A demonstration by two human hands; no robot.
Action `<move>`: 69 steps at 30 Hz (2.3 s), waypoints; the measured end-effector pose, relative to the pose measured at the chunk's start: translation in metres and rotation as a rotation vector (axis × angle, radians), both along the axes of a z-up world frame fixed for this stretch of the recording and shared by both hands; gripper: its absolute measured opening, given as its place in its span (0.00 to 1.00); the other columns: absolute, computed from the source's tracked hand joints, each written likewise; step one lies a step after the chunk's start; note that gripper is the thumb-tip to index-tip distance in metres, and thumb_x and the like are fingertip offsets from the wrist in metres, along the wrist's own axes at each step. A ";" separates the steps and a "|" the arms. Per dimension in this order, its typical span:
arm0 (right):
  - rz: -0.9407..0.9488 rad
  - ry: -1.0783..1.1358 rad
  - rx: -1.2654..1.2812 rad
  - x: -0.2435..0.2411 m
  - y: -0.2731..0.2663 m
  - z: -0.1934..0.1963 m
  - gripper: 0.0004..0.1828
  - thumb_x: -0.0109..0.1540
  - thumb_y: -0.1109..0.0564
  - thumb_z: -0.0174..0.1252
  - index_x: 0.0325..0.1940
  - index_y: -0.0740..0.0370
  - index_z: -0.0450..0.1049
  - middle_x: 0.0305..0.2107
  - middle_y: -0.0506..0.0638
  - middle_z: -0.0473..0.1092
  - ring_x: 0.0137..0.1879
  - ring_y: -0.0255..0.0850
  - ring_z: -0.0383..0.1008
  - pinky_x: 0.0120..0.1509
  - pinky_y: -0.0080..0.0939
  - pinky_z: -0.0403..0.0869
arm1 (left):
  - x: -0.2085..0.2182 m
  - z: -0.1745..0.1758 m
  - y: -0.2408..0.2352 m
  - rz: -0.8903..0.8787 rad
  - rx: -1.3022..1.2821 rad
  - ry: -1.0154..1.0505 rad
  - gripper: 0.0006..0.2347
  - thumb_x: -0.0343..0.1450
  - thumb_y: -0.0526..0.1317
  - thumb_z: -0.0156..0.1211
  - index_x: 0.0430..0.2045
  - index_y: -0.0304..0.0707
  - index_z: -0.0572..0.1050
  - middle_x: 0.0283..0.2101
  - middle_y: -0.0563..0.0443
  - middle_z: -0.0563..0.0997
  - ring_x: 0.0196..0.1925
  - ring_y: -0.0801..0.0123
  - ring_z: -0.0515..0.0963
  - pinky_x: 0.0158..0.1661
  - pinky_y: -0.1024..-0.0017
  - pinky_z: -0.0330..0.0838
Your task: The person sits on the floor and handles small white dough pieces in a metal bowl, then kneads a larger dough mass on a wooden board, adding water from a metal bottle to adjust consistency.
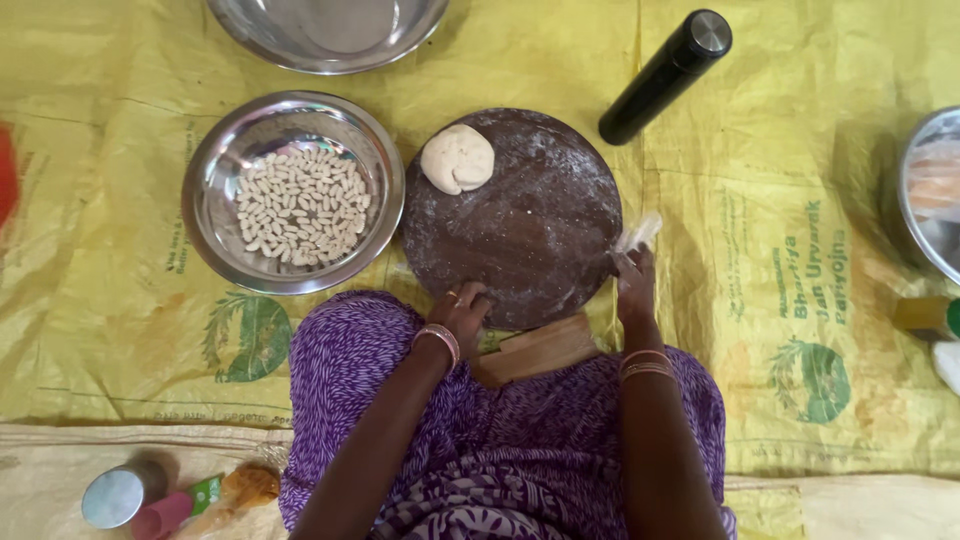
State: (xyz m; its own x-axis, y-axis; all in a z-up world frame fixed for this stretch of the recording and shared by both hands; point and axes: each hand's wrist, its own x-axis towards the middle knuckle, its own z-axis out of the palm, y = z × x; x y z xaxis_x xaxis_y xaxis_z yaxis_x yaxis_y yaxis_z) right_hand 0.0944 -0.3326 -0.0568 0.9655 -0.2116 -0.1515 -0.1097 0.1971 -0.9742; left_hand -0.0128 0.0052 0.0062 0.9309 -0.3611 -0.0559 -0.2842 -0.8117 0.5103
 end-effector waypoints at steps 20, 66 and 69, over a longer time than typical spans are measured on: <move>0.070 0.458 -1.300 0.015 0.017 0.001 0.26 0.69 0.39 0.57 0.53 0.65 0.76 0.51 0.64 0.67 0.58 0.56 0.65 0.69 0.61 0.62 | 0.029 0.034 -0.002 0.353 0.412 0.498 0.42 0.69 0.46 0.64 0.70 0.19 0.44 0.71 0.10 0.40 0.73 0.25 0.49 0.70 0.51 0.51; 0.311 -0.428 -0.798 0.124 0.216 0.031 0.31 0.50 0.57 0.81 0.54 0.63 0.75 0.53 0.58 0.76 0.59 0.49 0.77 0.64 0.46 0.76 | 0.129 -0.042 -0.022 0.460 0.496 0.336 0.32 0.78 0.48 0.43 0.73 0.28 0.41 0.78 0.37 0.37 0.78 0.41 0.38 0.68 0.39 0.49; 0.321 -0.601 -0.788 0.099 0.191 0.028 0.31 0.53 0.62 0.78 0.57 0.64 0.74 0.59 0.61 0.73 0.67 0.51 0.74 0.69 0.47 0.74 | 0.126 -0.030 -0.018 0.332 0.544 0.460 0.41 0.70 0.50 0.53 0.74 0.25 0.40 0.78 0.33 0.34 0.77 0.38 0.36 0.67 0.42 0.48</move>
